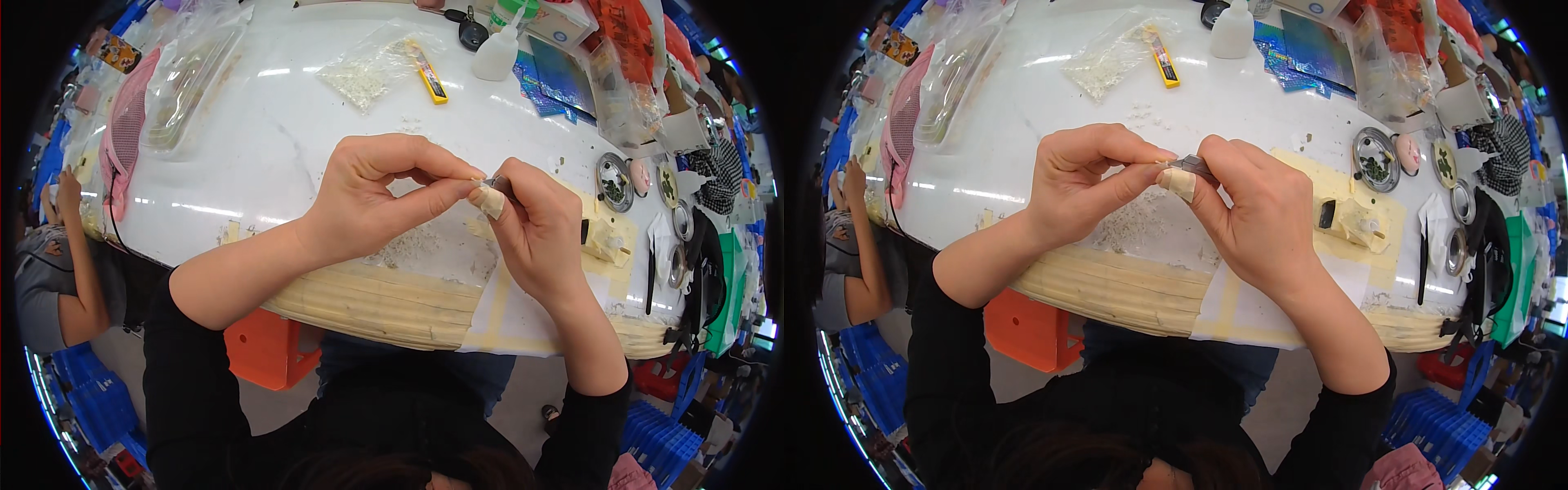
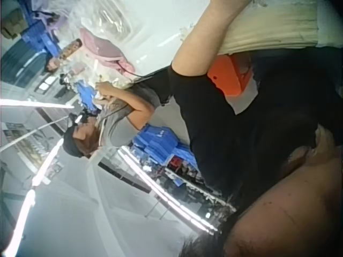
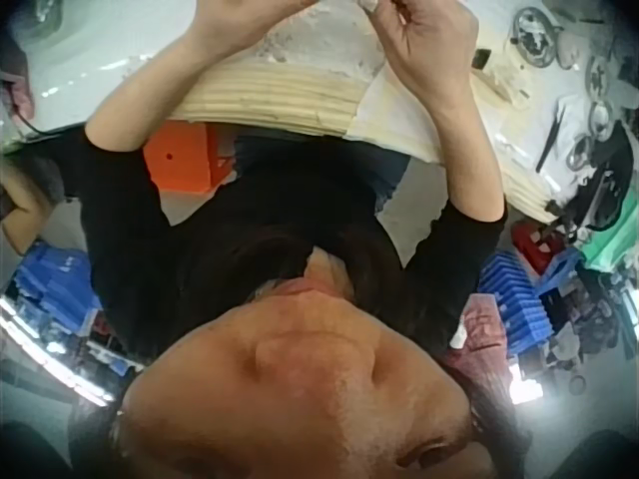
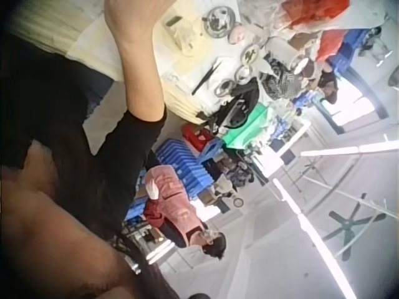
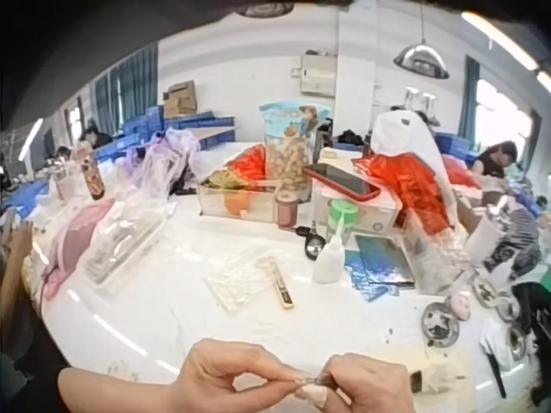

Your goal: The recorder uses a small manual tool to file or debur white plastic components at a factory workbench.

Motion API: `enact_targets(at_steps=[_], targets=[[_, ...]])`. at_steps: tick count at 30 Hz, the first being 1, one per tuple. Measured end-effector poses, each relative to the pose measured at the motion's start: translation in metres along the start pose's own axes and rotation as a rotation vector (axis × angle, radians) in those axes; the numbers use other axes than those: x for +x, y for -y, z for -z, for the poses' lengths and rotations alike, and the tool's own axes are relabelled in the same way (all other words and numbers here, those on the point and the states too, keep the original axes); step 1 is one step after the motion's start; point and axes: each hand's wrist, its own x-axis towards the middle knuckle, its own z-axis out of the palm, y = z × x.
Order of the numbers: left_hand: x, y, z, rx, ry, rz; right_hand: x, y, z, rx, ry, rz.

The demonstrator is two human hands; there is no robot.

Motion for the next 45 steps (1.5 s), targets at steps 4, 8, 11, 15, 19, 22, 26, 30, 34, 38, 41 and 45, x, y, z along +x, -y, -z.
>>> enact_targets(at_steps=[4, 8, 11, 15, 19, 22, 26, 30, 34, 38, 41, 45], targets=[[-0.0003, 0.0012, -0.0003, 0.040, -0.011, -0.039, -0.0002, -0.0006, 0.0002, 0.015, 0.008, -0.003], [0.0004, -0.0004, 0.0007, 0.089, -0.007, -0.066, 0.0004, 0.0016, 0.0029, 0.030, 0.016, 0.005], [-0.0008, -0.0029, 0.0025, 0.127, -0.005, -0.084, 0.0015, 0.0027, 0.0031, 0.057, 0.040, 0.000], [0.0008, -0.0025, 0.0017, 0.111, 0.016, -0.080, -0.0005, 0.0059, 0.0058, 0.029, 0.065, 0.021], [-0.0017, -0.0024, -0.0024, -0.015, -0.019, -0.003, 0.0005, 0.0059, 0.0026, -0.014, 0.071, 0.076], [-0.0015, -0.0030, -0.0040, -0.056, -0.056, 0.064, 0.0009, 0.0038, 0.0043, -0.010, 0.034, 0.028], [-0.0009, -0.0040, -0.0030, -0.087, -0.030, 0.073, 0.0005, 0.0018, 0.0024, 0.025, 0.028, -0.057], [-0.0012, -0.0046, -0.0028, -0.116, -0.028, 0.100, 0.0002, 0.0016, 0.0028, 0.027, 0.053, -0.065], [-0.0008, -0.0017, -0.0032, -0.131, -0.026, 0.097, 0.0014, 0.0047, 0.0037, 0.023, 0.074, -0.083], [-0.0006, -0.0011, -0.0026, -0.149, -0.010, 0.116, 0.0011, 0.0048, 0.0037, 0.014, 0.065, -0.074], [-0.0011, -0.0005, -0.0025, -0.155, -0.012, 0.114, 0.0009, 0.0039, 0.0024, 0.015, 0.061, -0.068], [-0.0011, -0.0006, -0.0023, -0.166, -0.010, 0.123, 0.0009, 0.0040, 0.0024, 0.014, 0.059, -0.062]])
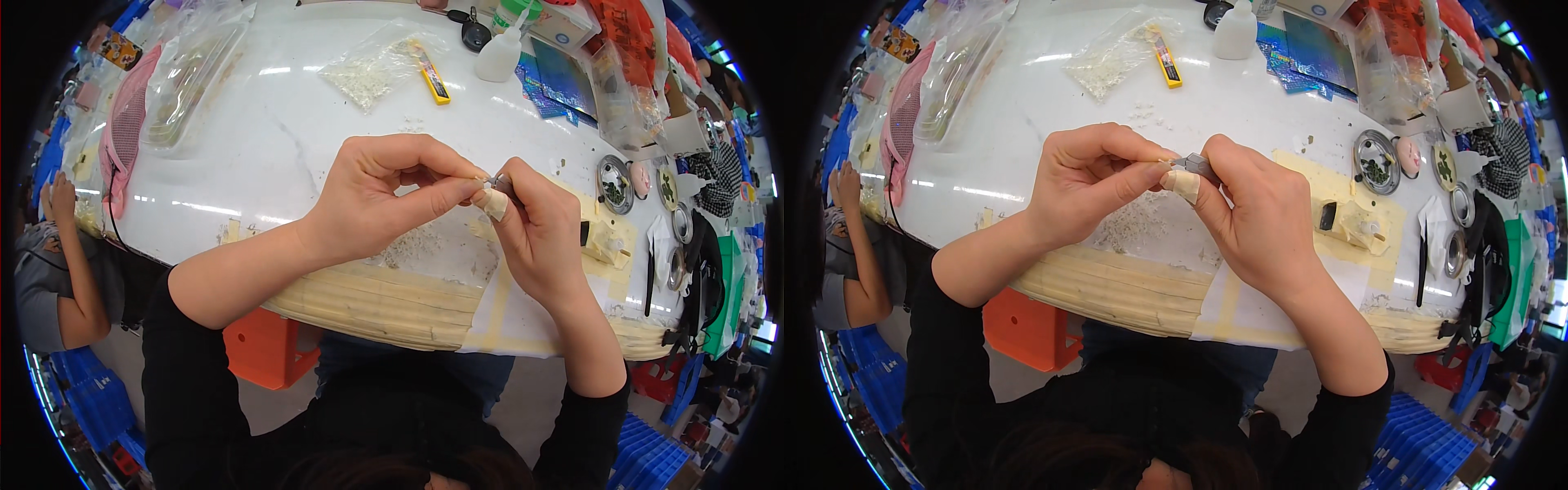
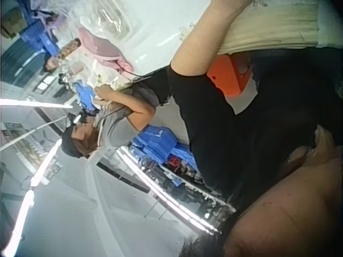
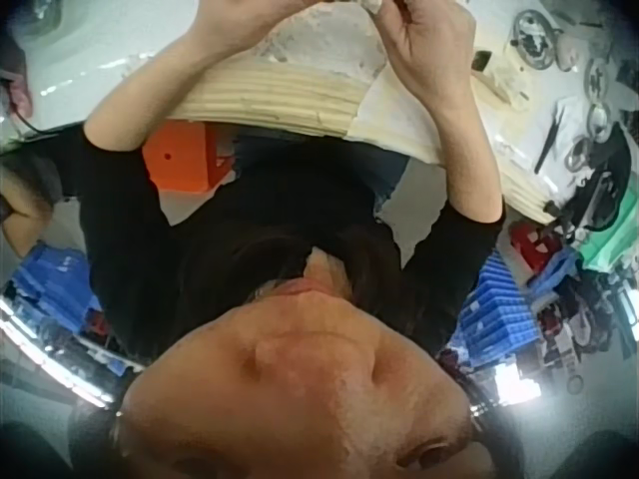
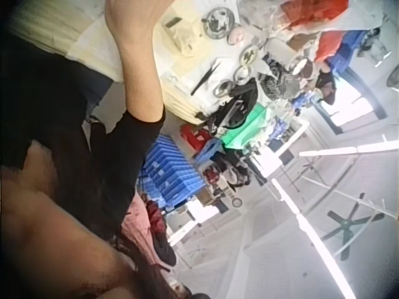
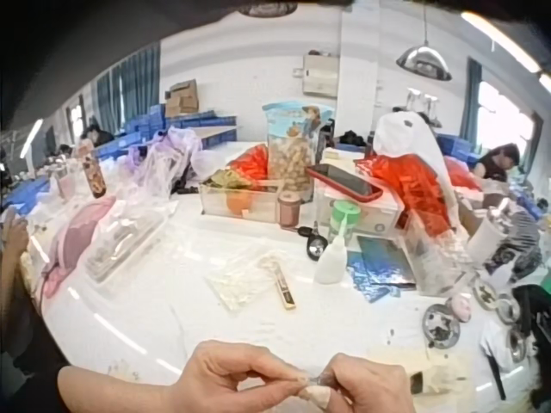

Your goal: The recorder uses a small manual tool to file or debur white plastic components at a factory workbench.

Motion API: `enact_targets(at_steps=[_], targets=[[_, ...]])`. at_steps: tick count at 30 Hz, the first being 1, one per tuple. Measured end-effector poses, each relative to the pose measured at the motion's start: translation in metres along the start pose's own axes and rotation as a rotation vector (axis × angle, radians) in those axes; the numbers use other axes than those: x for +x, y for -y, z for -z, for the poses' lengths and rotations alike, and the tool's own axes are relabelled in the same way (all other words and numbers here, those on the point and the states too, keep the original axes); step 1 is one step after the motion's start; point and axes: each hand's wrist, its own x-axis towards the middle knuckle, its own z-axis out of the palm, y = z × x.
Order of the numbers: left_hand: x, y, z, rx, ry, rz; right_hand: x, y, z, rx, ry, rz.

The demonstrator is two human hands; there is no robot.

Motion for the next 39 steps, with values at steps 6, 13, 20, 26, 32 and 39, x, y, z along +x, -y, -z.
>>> enact_targets(at_steps=[6, 13, 20, 26, 32, 39], targets=[[-0.0001, -0.0002, -0.0002, 0.008, -0.002, -0.004, -0.0008, -0.0014, -0.0014, 0.005, -0.004, 0.010], [0.0002, -0.0001, -0.0016, -0.018, -0.014, -0.002, -0.0004, -0.0020, -0.0014, 0.002, -0.008, 0.018], [0.0009, 0.0024, -0.0010, -0.012, -0.001, 0.002, -0.0006, -0.0010, 0.0002, -0.004, 0.004, 0.005], [-0.0002, -0.0004, 0.0006, 0.012, 0.002, 0.003, -0.0004, -0.0001, -0.0008, 0.018, 0.002, 0.029], [-0.0002, -0.0048, -0.0025, -0.089, -0.033, 0.098, -0.0002, 0.0004, 0.0002, 0.020, 0.002, 0.012], [0.0032, -0.0062, -0.0009, -0.119, -0.020, 0.261, 0.0032, -0.0029, 0.0050, 0.241, -0.112, 0.029]])
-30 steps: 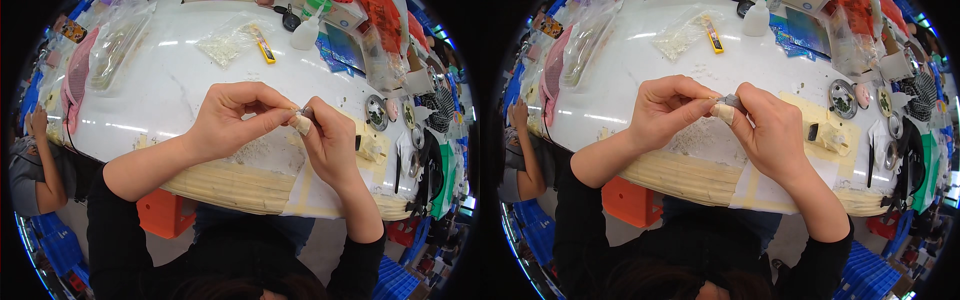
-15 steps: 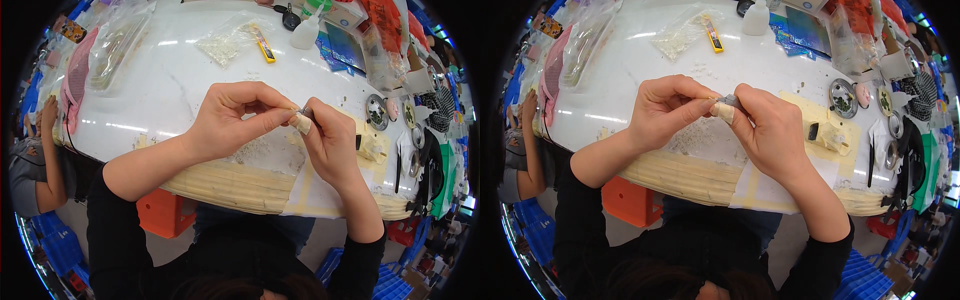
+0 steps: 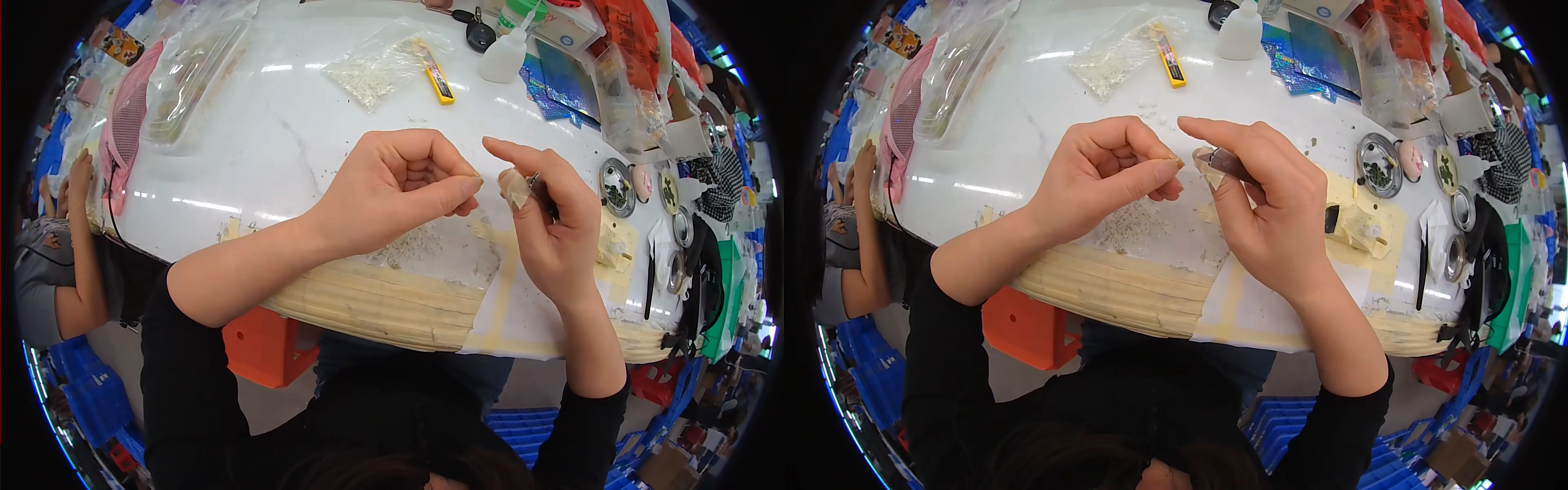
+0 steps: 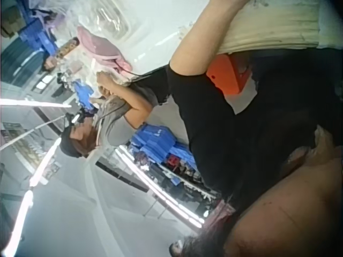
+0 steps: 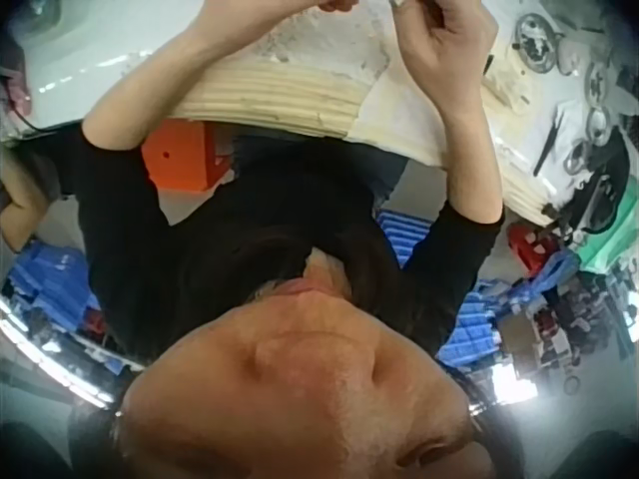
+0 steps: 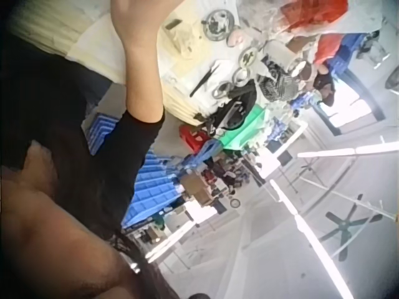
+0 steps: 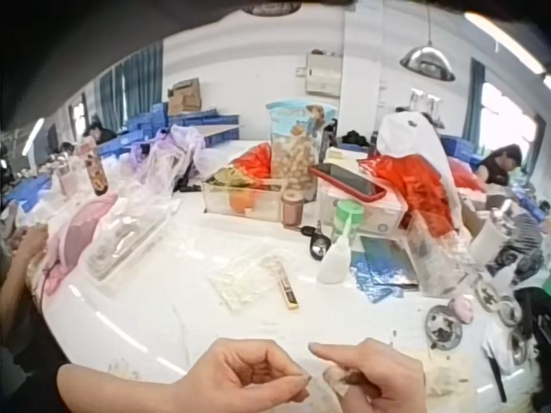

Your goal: The recorder uses a small manual tool to file or debur white plastic components at a factory workbench.

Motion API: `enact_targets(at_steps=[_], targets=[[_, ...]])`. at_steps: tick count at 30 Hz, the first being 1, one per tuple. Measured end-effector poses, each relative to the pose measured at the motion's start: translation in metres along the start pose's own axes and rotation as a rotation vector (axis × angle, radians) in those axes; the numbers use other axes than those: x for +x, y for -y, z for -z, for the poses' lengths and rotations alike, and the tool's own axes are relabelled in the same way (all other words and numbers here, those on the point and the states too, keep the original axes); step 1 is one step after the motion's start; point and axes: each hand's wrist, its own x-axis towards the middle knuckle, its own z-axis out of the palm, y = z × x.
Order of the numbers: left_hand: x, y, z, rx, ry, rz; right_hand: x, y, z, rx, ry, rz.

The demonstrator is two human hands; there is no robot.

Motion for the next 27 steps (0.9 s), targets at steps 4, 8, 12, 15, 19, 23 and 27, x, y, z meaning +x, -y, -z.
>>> enact_targets(at_steps=[4, 8, 12, 15, 19, 23, 27], targets=[[0.0018, 0.0020, 0.0001, -0.033, 0.016, 0.048, 0.0030, -0.0002, 0.0012, 0.005, 0.085, 0.095], [0.0031, 0.0002, 0.0009, -0.101, -0.003, 0.112, 0.0023, -0.0009, -0.0002, -0.013, 0.048, 0.074], [0.0031, -0.0010, 0.0011, -0.142, -0.014, 0.143, 0.0032, 0.0049, 0.0019, -0.029, 0.036, 0.045], [0.0026, -0.0011, 0.0005, -0.140, -0.015, 0.103, 0.0025, 0.0042, 0.0012, 0.013, 0.004, 0.041], [0.0009, -0.0006, -0.0012, -0.095, -0.025, 0.045, -0.0004, 0.0018, -0.0009, 0.062, -0.011, 0.049], [-0.0010, -0.0014, -0.0024, 0.086, -0.047, -0.122, -0.0010, 0.0036, -0.0013, 0.078, -0.022, 0.055], [-0.0011, 0.0053, -0.0002, 0.369, -0.071, -0.397, -0.0019, 0.0025, -0.0009, 0.083, -0.024, 0.093]])
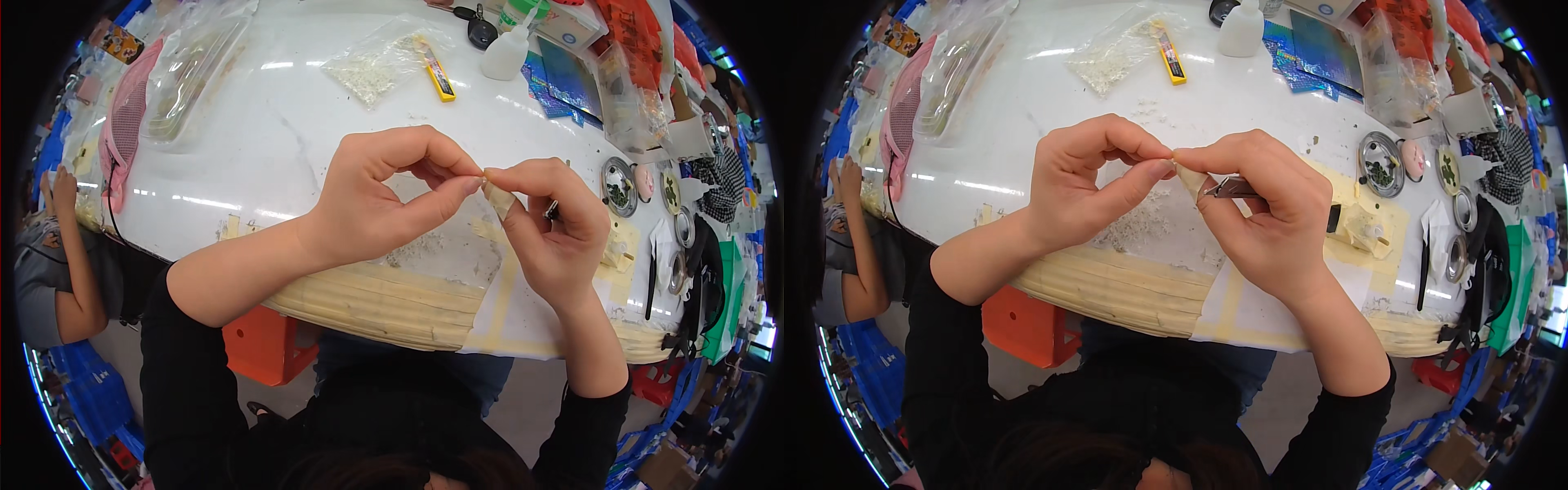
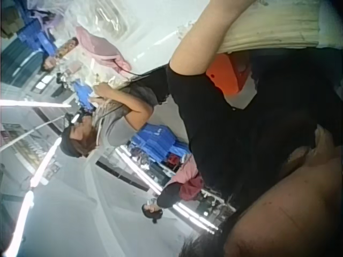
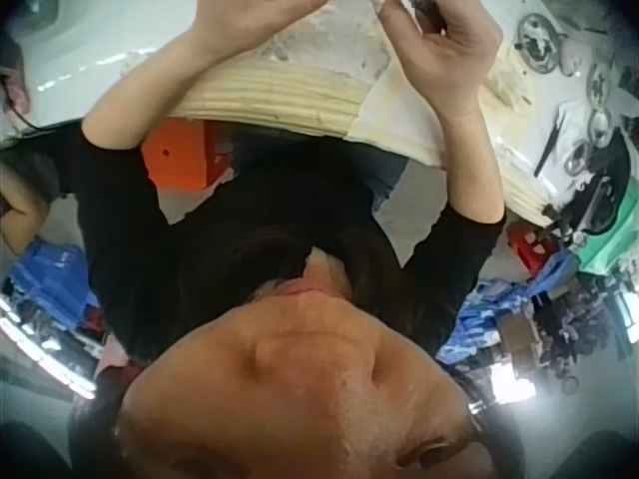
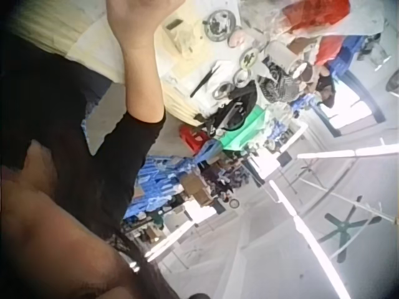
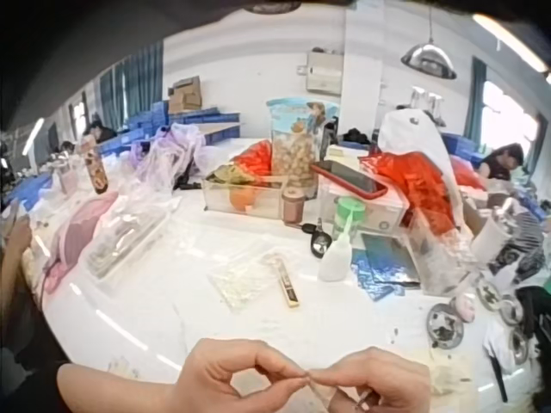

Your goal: The recorder uses a small manual tool to file or debur white plastic components at a factory workbench.

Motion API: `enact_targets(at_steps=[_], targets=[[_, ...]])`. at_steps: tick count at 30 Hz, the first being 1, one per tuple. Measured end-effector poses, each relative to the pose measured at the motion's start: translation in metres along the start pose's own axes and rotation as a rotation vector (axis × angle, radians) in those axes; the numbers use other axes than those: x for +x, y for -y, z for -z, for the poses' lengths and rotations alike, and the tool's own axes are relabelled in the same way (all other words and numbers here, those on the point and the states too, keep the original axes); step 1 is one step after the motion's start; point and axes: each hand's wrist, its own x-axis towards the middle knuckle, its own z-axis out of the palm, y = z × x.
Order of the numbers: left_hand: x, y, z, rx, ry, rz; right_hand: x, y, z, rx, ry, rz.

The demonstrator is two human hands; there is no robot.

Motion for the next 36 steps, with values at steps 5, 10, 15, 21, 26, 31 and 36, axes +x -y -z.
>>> enact_targets(at_steps=[5, 10, 15, 21, 26, 31, 36], targets=[[0.004, -0.003, 0.002, 0.269, -0.021, -0.228, -0.001, 0.000, 0.002, -0.051, 0.012, 0.031], [0.008, 0.000, 0.006, 0.520, -0.014, -0.426, 0.006, 0.005, 0.002, -0.396, 0.068, 0.099], [0.010, 0.002, 0.004, 0.573, -0.004, -0.490, 0.004, -0.003, 0.008, -0.780, 0.053, 0.191], [0.012, 0.004, 0.005, 0.637, 0.010, -0.571, 0.002, 0.002, 0.008, -0.821, 0.070, 0.151], [0.012, 0.005, 0.006, 0.647, 0.023, -0.585, 0.001, 0.001, 0.007, -0.805, 0.085, 0.128], [0.012, 0.005, 0.006, 0.628, 0.027, -0.570, 0.000, 0.002, 0.007, -0.792, 0.105, 0.105], [0.012, 0.002, 0.006, 0.615, 0.030, -0.552, 0.000, 0.002, 0.008, -0.780, 0.119, 0.090]])
